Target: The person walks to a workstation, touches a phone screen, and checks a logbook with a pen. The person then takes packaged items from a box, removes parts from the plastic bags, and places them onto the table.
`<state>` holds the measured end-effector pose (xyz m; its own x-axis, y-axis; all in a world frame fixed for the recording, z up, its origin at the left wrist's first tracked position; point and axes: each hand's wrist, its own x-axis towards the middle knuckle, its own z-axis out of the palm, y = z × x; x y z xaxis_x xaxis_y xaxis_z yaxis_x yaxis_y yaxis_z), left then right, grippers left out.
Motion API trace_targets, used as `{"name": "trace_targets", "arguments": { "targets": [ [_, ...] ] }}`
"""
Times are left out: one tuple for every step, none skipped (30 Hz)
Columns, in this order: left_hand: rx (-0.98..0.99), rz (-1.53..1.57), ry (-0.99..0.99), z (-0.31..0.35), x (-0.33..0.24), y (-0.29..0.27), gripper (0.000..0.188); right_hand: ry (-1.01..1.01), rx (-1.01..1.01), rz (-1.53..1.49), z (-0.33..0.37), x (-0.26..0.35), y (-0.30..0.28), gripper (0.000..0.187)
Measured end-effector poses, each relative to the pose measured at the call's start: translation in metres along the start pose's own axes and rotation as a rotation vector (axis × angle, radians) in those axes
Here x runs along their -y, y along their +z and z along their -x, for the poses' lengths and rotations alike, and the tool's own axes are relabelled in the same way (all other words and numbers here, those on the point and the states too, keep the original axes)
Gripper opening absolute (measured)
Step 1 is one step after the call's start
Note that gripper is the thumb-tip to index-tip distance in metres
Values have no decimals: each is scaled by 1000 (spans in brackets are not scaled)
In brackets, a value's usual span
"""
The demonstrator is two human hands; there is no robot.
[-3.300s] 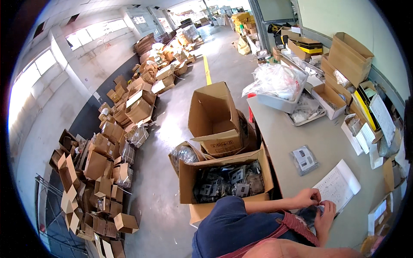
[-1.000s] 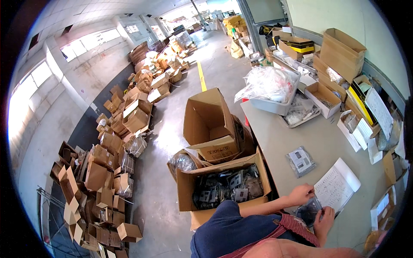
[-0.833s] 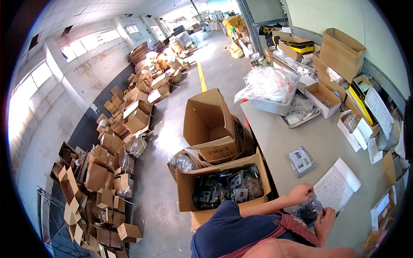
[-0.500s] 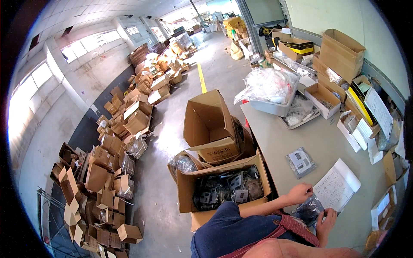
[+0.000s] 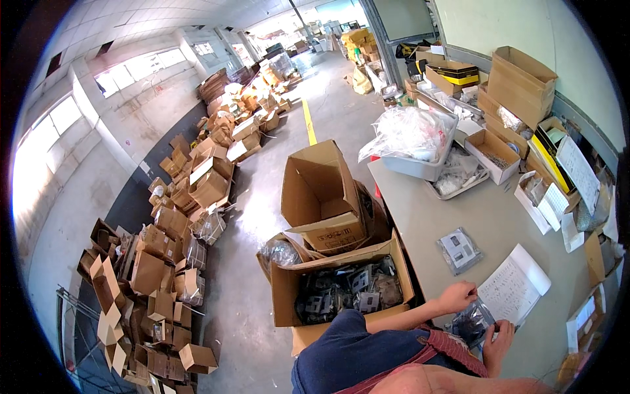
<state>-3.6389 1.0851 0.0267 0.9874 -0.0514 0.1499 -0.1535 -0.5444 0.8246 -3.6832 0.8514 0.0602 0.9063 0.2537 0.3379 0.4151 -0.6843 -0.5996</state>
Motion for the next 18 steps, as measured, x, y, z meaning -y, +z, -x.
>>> {"name": "trace_targets", "arguments": {
  "targets": [
    [0,0,0,0,1,0,16,0,0,0,0,-1,1,11],
    [0,2,1,-1,1,0,16,-2,1,-2,0,-3,2,11],
    [0,4,1,-1,2,0,16,-4,3,-3,0,-4,2,12],
    [0,3,1,-1,3,1,16,-4,3,-4,1,-5,2,12],
    [0,0,1,-2,4,1,16,11,3,-11,1,-5,2,12],
    [-1,-4,2,-2,5,1,16,27,4,-17,1,-5,2,13],
    [-1,-4,2,-2,6,1,16,27,4,-18,2,-6,3,13],
    [0,-6,-10,-2,7,1,16,24,4,-17,2,-9,3,13],
    [-1,-7,-23,-2,8,1,16,22,5,-16,3,-11,3,14],
    [2,-8,-22,-2,8,2,16,24,4,-16,4,-13,3,14],
    [8,-4,-20,-2,7,2,16,31,9,-22,5,-14,3,14],
    [14,0,-19,-1,7,3,16,39,14,-28,6,-16,2,14],
    [12,0,-20,-1,7,3,16,37,15,-29,7,-17,2,14],
    [2,-9,-7,0,8,3,16,59,20,-62,8,-17,1,13],
    [-9,-16,5,1,8,3,15,81,27,-95,9,-18,0,13],
    [-12,-16,3,1,6,3,15,78,30,-95,9,-20,-2,13],
    [5,0,-4,2,4,3,15,91,34,-82,10,-22,-4,13],
    [22,17,-13,4,3,3,15,103,40,-69,11,-24,-5,14]
  ]
}}
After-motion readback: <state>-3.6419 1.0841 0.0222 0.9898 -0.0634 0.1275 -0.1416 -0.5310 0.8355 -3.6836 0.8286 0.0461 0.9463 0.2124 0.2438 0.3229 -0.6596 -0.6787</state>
